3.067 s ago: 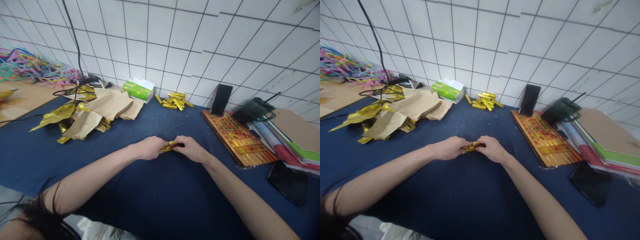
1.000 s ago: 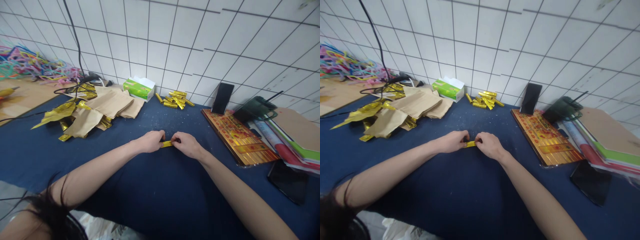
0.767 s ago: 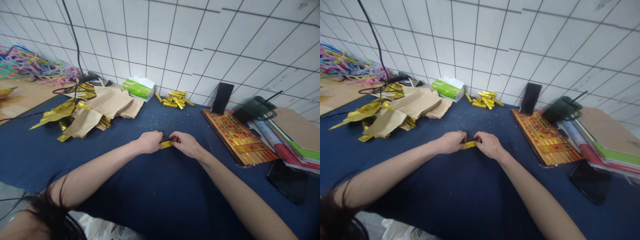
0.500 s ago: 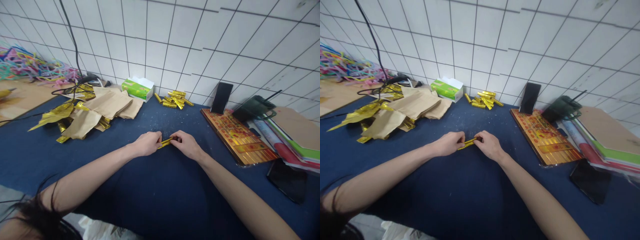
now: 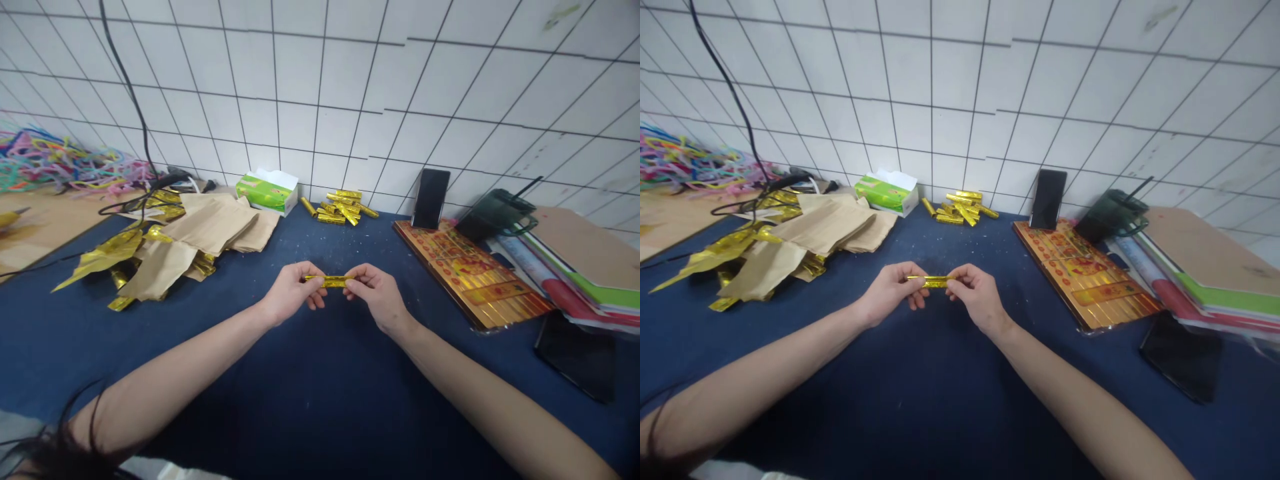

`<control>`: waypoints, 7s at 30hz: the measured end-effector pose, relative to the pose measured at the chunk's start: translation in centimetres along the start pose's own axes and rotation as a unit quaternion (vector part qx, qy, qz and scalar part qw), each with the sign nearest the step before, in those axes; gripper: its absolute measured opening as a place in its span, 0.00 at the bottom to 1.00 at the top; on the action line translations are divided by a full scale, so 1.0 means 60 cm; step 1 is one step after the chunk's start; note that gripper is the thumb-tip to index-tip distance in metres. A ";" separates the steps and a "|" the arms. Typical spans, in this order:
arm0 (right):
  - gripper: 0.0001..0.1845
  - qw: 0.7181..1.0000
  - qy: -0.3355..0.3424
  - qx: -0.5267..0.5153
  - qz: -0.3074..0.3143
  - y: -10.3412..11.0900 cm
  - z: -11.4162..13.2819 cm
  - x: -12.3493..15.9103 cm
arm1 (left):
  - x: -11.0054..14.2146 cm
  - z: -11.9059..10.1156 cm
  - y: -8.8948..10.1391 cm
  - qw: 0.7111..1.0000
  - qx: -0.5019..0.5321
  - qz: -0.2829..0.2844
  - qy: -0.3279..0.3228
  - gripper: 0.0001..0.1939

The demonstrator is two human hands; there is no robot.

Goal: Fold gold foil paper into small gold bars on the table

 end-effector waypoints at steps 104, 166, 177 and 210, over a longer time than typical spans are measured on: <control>0.11 0.998 -0.006 -0.057 0.016 -0.010 -0.009 0.009 | 0.011 0.004 -0.017 0.995 0.096 0.017 -0.035 0.12; 0.10 0.998 -0.030 0.023 0.044 0.004 0.007 0.010 | 0.011 0.009 -0.011 0.992 0.114 0.056 -0.009 0.15; 0.06 0.998 -0.048 0.008 0.040 0.002 0.002 0.010 | 0.010 0.011 -0.018 0.998 0.065 0.023 0.009 0.06; 0.09 0.956 -0.123 -0.236 0.121 0.020 -0.013 0.002 | 0.011 0.006 -0.009 0.966 0.245 -0.011 0.082 0.10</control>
Point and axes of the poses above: each hand's wrist, its own x-axis away from the middle knuckle, its own y-axis out of the back of the hand, z = x × y, the point moved 1 cm from there along -x, towards the middle knuckle, and after that the axes turned 6 degrees about z, right-handed, at the moved point
